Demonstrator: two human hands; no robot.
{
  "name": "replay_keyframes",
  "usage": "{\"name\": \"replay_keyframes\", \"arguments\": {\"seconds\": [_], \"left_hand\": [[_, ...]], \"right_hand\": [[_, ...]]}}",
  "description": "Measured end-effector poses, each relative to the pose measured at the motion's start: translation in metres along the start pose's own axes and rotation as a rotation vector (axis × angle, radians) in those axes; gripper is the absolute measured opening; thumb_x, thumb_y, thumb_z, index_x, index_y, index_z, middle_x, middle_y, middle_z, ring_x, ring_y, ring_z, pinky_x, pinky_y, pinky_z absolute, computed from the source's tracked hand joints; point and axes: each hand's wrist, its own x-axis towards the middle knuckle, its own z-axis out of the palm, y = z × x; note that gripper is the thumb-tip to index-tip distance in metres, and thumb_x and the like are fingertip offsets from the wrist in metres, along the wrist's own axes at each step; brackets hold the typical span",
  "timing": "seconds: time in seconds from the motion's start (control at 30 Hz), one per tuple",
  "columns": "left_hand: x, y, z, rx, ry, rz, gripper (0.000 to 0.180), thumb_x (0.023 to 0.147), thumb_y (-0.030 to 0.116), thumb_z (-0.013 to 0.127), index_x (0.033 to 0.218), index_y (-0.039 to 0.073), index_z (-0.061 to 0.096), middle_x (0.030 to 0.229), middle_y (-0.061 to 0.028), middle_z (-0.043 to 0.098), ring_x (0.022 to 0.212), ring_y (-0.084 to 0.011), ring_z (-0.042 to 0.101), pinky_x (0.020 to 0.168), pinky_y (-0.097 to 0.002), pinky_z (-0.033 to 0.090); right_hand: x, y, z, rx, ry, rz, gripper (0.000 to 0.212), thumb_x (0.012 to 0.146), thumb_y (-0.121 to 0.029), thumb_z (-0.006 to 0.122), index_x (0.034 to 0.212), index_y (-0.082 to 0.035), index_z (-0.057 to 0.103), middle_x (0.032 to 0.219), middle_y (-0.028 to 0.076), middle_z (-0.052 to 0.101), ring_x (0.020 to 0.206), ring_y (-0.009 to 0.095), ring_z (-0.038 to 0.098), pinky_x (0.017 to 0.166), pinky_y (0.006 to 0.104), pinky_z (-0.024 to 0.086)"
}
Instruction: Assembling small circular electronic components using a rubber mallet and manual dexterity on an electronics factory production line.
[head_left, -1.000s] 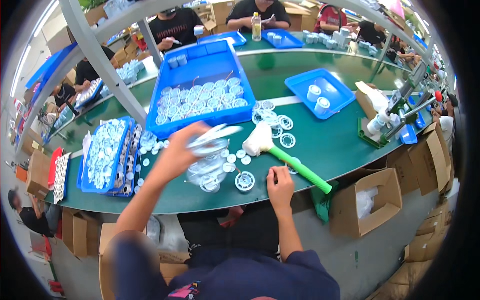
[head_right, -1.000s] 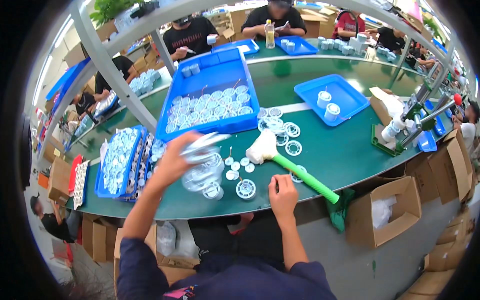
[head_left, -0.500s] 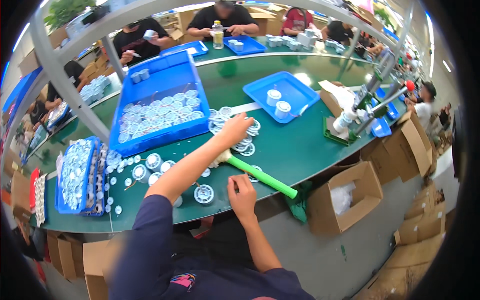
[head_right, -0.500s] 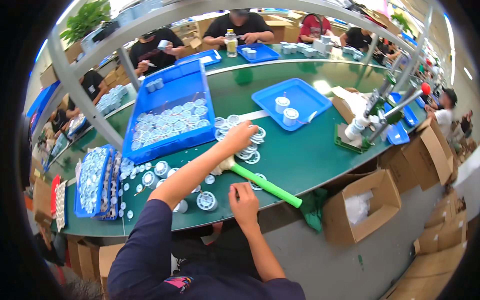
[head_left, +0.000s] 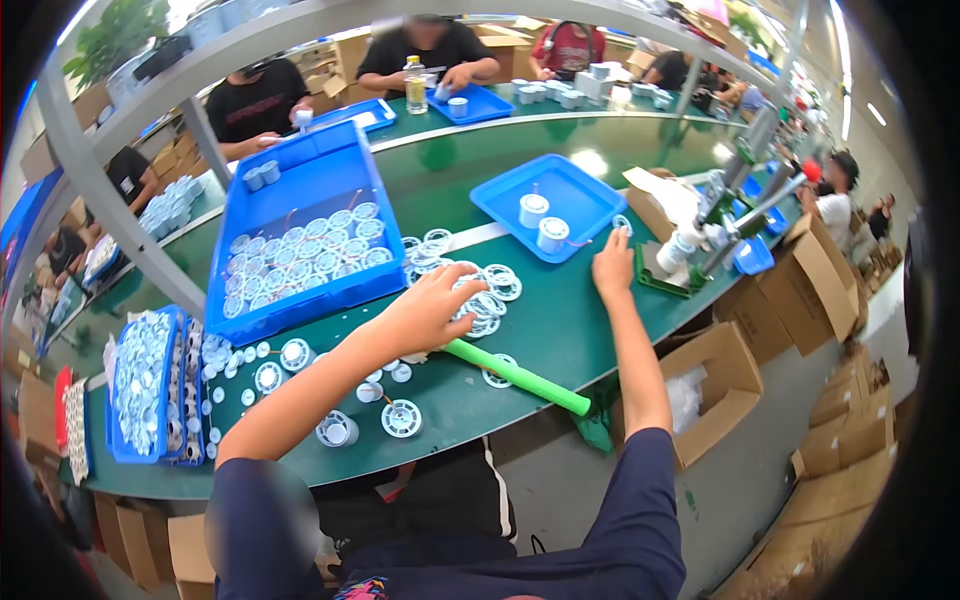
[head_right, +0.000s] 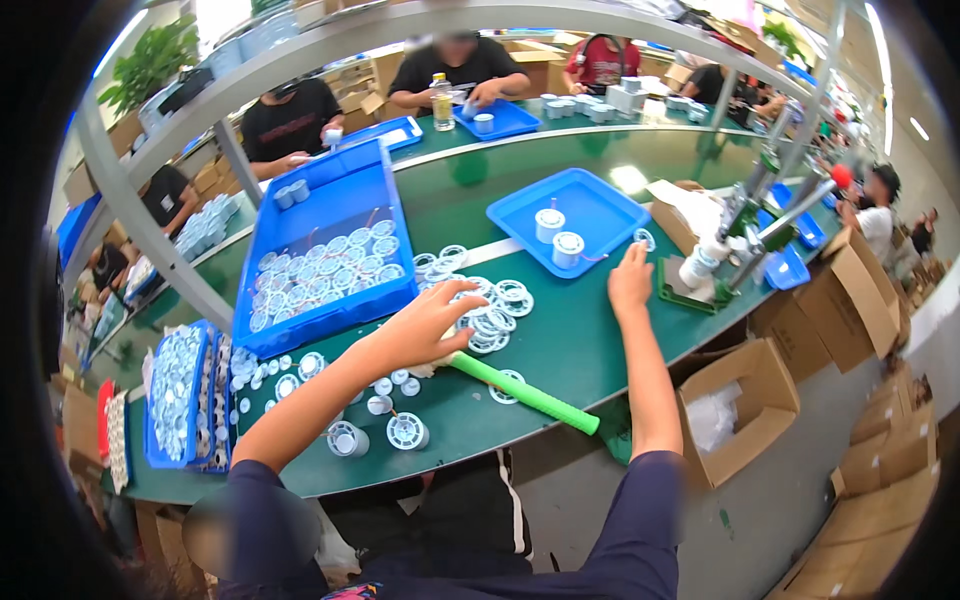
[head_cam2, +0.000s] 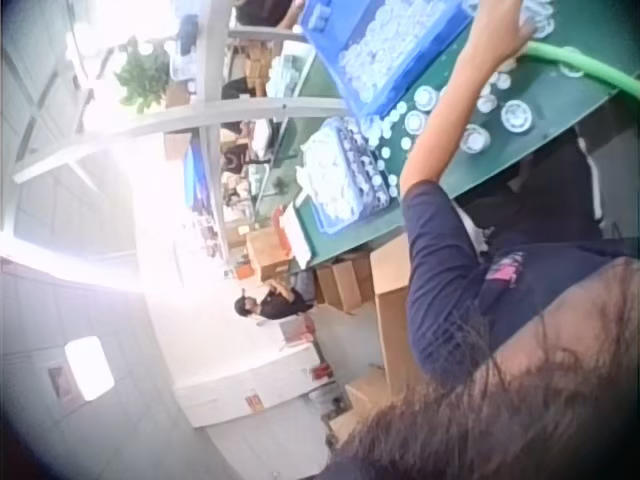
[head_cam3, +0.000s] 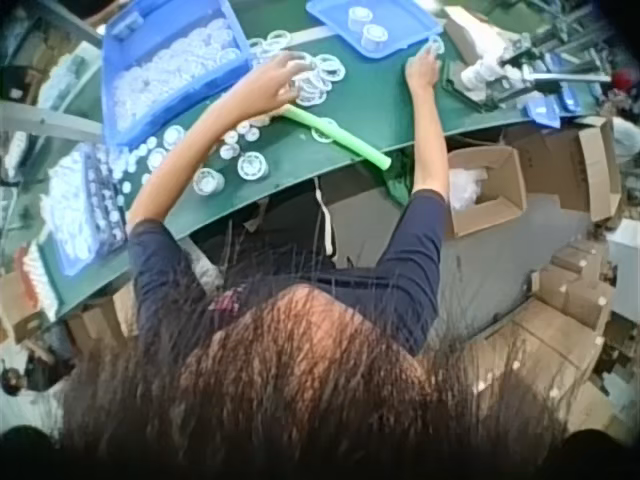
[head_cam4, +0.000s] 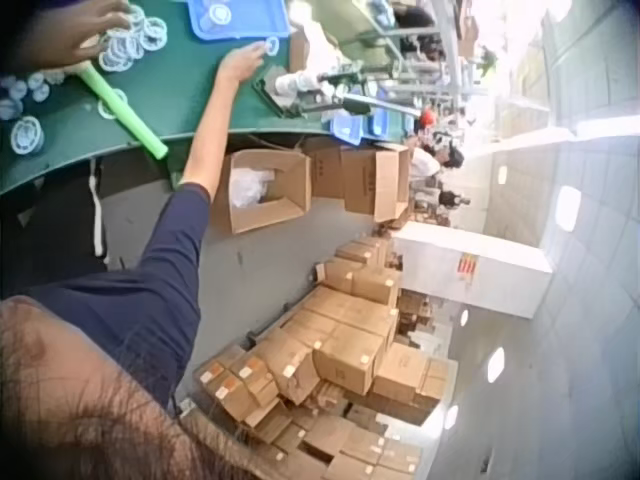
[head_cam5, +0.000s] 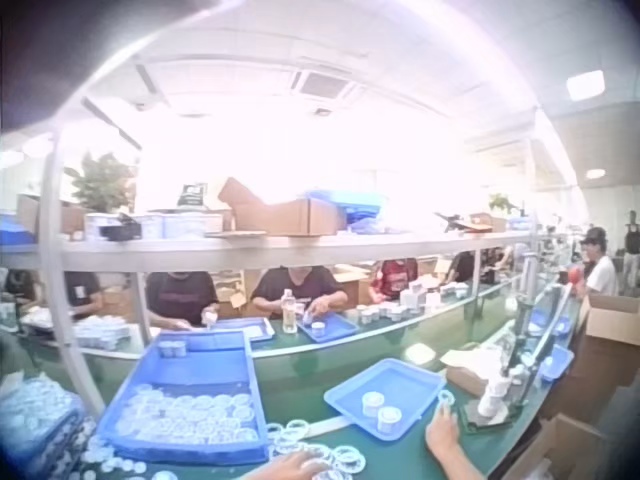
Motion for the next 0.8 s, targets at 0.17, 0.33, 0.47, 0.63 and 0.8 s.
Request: {"name": "replay_keyframes", "arguments": {"seconds": [0.17, 0.33, 0.47, 0.63, 0.8], "left_hand": [[-0.106, 0.070, -0.080, 0.035, 0.055, -0.087, 0.036, 0.089, 0.012, 0.073, 0.124, 0.010, 0.064, 0.128, -0.0147, 0.061, 0.119, -0.0339, 0.058, 0.100, -0.0444, 0.047], [-0.228, 0.108, -0.077, -0.022, 0.614, -0.610, 0.024, 0.087, 0.004, 0.075, 0.110, 0.004, 0.072, 0.099, -0.0141, 0.071, 0.089, -0.0273, 0.069, 0.081, -0.0355, 0.055], [-0.291, 0.133, 0.009, 0.001, 0.950, -1.033, 0.032, 0.087, 0.007, 0.078, 0.116, 0.003, 0.066, 0.095, -0.0097, 0.065, 0.086, -0.0214, 0.064, 0.080, -0.0328, 0.052], [-0.267, 0.142, 0.056, -0.109, 0.811, -0.978, 0.066, 0.081, 0.015, 0.086, 0.138, 0.004, 0.053, 0.133, -0.0210, 0.056, 0.123, -0.0391, 0.055, 0.104, -0.0447, 0.047], [-0.257, 0.146, 0.092, -0.136, 0.958, -0.880, 0.066, 0.081, 0.009, 0.085, 0.136, 0.003, 0.051, 0.127, -0.0213, 0.055, 0.116, -0.0366, 0.056, 0.094, -0.0429, 0.048]], "right_hand": [[0.048, 0.000, 0.034, 0.104, -0.148, 0.274, 0.027, 0.099, -0.027, 0.057, 0.121, -0.011, 0.057, 0.124, 0.021, 0.065, 0.100, 0.045, 0.071, 0.079, 0.0625, 0.055], [0.052, 0.069, 0.052, -0.143, 0.079, 0.097, 0.025, 0.103, -0.034, 0.057, 0.111, -0.010, 0.059, 0.115, 0.016, 0.060, 0.089, 0.042, 0.071, 0.069, 0.0555, 0.058], [0.035, 0.039, 0.034, -0.203, -0.024, -0.060, 0.023, 0.105, -0.026, 0.053, 0.111, -0.004, 0.056, 0.111, 0.019, 0.060, 0.088, 0.044, 0.070, 0.071, 0.0568, 0.057], [-0.030, -0.011, -0.078, 0.120, 0.145, -0.416, 0.028, 0.105, -0.009, 0.049, 0.128, 0.001, 0.060, 0.116, 0.021, 0.061, 0.092, 0.042, 0.066, 0.075, 0.0506, 0.054], [-0.200, -0.124, -0.199, 0.794, -0.154, -0.188, 0.028, 0.109, -0.019, 0.053, 0.128, -0.005, 0.067, 0.090, 0.000, 0.062, 0.065, 0.005, 0.050, 0.054, 0.0227, 0.042]]}}
